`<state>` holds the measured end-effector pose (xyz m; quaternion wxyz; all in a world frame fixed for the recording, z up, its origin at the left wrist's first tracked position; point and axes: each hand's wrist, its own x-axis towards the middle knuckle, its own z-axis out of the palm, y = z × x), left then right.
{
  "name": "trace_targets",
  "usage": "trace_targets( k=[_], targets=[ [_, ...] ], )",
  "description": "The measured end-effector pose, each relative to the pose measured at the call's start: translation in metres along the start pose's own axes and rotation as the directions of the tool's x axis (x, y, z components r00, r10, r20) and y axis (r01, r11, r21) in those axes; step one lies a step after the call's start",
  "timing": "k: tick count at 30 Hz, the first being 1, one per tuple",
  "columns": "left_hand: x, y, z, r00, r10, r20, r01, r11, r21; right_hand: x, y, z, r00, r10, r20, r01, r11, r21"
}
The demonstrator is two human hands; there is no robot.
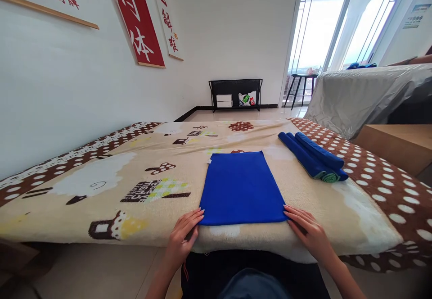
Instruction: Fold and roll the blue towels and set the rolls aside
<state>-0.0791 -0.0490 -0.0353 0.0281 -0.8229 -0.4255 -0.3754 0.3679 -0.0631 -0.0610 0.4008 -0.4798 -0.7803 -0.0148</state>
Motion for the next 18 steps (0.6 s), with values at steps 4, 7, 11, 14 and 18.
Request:
trace_targets(
  k=[4,7,11,14,18],
  targets=[
    [-0.002,-0.006,-0.004,0.998,0.04,-0.041,-0.041,0.999,-0.025,0.0,0.004,-0.001,0.996,-0.058,-0.063,0.058,0.998,0.0],
    [0.001,-0.008,-0.009,0.995,0.068,-0.067,-0.069,0.998,-0.012,0.002,0.004,-0.002,0.992,-0.083,-0.1,0.082,0.997,-0.016],
    [0.004,-0.009,-0.017,0.995,0.091,-0.05,-0.091,0.996,0.006,0.006,0.001,-0.007,0.984,-0.122,-0.13,0.118,0.992,-0.041],
    [0.003,-0.009,-0.022,0.997,0.079,-0.012,-0.078,0.997,0.004,0.005,-0.002,-0.012,0.983,-0.136,-0.126,0.131,0.99,-0.053],
    [-0.002,-0.005,-0.03,0.997,0.037,0.061,-0.034,0.998,-0.05,-0.003,-0.001,-0.019,0.994,-0.097,-0.058,0.095,0.995,-0.031]
  ],
)
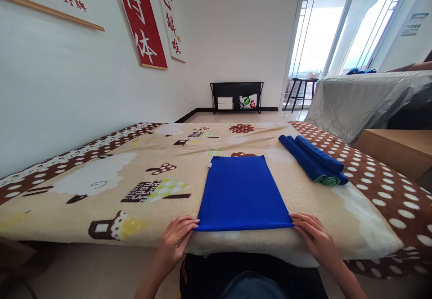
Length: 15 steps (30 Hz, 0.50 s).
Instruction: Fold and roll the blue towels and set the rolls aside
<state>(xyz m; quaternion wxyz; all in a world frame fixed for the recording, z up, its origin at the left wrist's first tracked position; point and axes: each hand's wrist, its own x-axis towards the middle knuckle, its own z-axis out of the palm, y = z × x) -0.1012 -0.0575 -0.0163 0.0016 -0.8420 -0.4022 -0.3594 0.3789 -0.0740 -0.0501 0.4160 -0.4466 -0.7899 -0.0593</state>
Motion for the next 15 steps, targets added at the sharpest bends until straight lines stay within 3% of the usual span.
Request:
trace_targets(
  k=[4,8,15],
  targets=[
    [0.0,0.006,-0.002,0.993,-0.103,0.051,0.107,0.99,-0.096,-0.005,0.0,0.001,0.995,0.096,0.039,-0.097,0.995,0.008],
    [0.006,0.012,0.005,0.964,-0.266,0.021,0.267,0.953,-0.141,0.0,-0.003,0.009,0.98,0.196,0.033,-0.195,0.98,-0.025],
    [0.017,0.018,0.032,0.919,-0.375,-0.123,0.381,0.924,0.026,0.006,-0.004,0.025,0.951,0.305,-0.05,-0.309,0.944,-0.114]
  ],
)
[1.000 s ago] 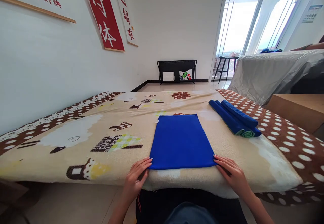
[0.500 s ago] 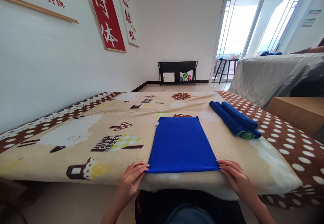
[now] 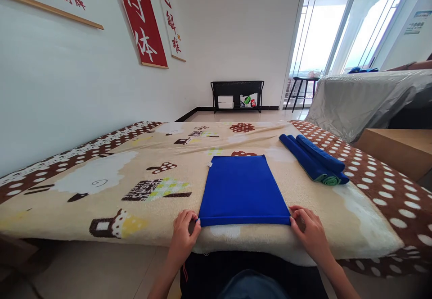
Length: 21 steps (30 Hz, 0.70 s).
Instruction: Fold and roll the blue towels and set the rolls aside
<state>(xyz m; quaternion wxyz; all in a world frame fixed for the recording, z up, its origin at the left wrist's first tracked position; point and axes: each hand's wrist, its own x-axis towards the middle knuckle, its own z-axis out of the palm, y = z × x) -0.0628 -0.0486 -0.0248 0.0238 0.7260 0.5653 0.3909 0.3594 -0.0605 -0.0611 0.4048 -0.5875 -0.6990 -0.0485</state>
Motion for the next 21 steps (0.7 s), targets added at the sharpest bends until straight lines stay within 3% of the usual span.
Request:
trace_targets(
  k=[5,10,16,21],
  targets=[
    [-0.005,0.0,0.009,0.991,0.012,-0.134,-0.012,1.0,-0.004,-0.007,0.002,0.001,0.989,-0.065,-0.131,0.071,0.996,0.045],
    [-0.009,0.002,0.006,0.996,0.051,-0.079,-0.047,0.998,0.049,-0.014,0.003,-0.001,0.971,-0.146,-0.189,0.16,0.985,0.065],
    [-0.015,0.002,0.008,0.99,0.092,-0.111,-0.081,0.992,0.101,-0.011,-0.011,-0.005,0.972,-0.125,-0.197,0.133,0.991,0.028],
    [-0.016,0.008,0.011,0.975,0.132,-0.177,-0.098,0.977,0.192,-0.006,-0.028,0.0,0.97,-0.076,-0.229,0.055,0.994,-0.096]
  ],
)
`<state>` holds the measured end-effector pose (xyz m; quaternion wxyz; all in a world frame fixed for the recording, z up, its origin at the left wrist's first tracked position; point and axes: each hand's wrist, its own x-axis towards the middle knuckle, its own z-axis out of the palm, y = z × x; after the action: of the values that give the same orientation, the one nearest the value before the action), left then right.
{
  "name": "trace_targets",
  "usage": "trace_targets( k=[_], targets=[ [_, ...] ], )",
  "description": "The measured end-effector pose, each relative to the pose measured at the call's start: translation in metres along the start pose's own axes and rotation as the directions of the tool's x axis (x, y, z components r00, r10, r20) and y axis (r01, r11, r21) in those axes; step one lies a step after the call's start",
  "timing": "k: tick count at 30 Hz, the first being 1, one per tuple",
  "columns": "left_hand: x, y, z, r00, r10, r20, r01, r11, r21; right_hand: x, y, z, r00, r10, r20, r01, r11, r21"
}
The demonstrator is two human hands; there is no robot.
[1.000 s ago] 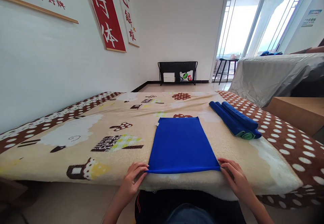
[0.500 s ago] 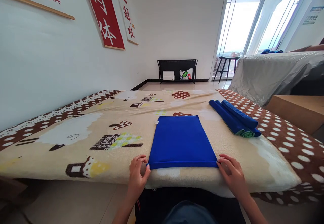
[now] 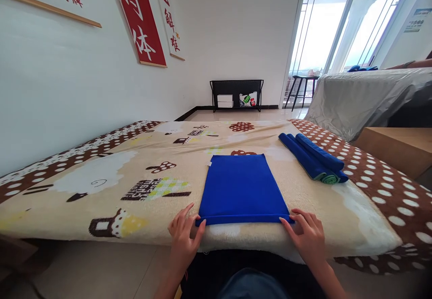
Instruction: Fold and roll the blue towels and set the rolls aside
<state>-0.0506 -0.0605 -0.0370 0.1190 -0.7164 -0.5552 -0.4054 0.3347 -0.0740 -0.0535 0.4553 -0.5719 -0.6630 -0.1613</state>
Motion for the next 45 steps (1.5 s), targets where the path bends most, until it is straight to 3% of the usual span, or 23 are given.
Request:
trace_targets(
  k=[5,10,15,19,21,25,28,34,40,45],
  targets=[
    [0.0,0.011,0.001,0.992,0.088,-0.09,-0.074,0.986,0.148,-0.005,-0.016,0.012,0.995,0.01,-0.1,-0.026,0.986,-0.165],
    [-0.009,0.012,0.008,0.942,0.335,-0.009,-0.33,0.933,0.144,-0.021,-0.019,0.02,0.98,-0.197,-0.016,0.196,0.98,-0.042],
    [-0.012,0.013,0.01,0.947,0.322,-0.004,-0.32,0.942,0.097,-0.027,-0.027,0.015,0.989,-0.144,0.01,0.145,0.989,-0.041],
    [-0.015,0.036,0.012,0.956,0.293,0.028,-0.295,0.947,0.125,-0.026,-0.055,0.013,0.991,-0.121,0.049,0.124,0.991,-0.058],
    [-0.016,0.053,0.016,0.932,0.353,0.085,-0.36,0.928,0.091,-0.026,-0.072,0.016,0.981,-0.172,0.091,0.175,0.984,-0.02],
    [-0.016,0.085,0.028,0.842,0.496,0.211,-0.503,0.864,-0.025,-0.025,-0.099,0.026,0.936,-0.3,0.185,0.289,0.954,0.084],
    [-0.012,0.092,0.034,0.837,0.501,0.22,-0.505,0.862,-0.04,-0.022,-0.105,0.031,0.922,-0.326,0.209,0.314,0.945,0.091],
    [-0.009,0.061,0.023,0.839,0.499,0.217,-0.5,0.864,-0.054,-0.019,-0.073,0.027,0.938,-0.293,0.187,0.288,0.956,0.052],
    [-0.019,0.014,0.011,0.894,0.426,0.137,-0.432,0.901,0.022,-0.022,-0.026,0.009,0.977,-0.178,0.12,0.184,0.982,-0.035],
    [-0.016,-0.012,0.005,0.929,0.365,0.067,-0.369,0.928,0.051,-0.018,0.002,-0.003,0.982,-0.145,0.124,0.148,0.989,-0.019]
  ],
)
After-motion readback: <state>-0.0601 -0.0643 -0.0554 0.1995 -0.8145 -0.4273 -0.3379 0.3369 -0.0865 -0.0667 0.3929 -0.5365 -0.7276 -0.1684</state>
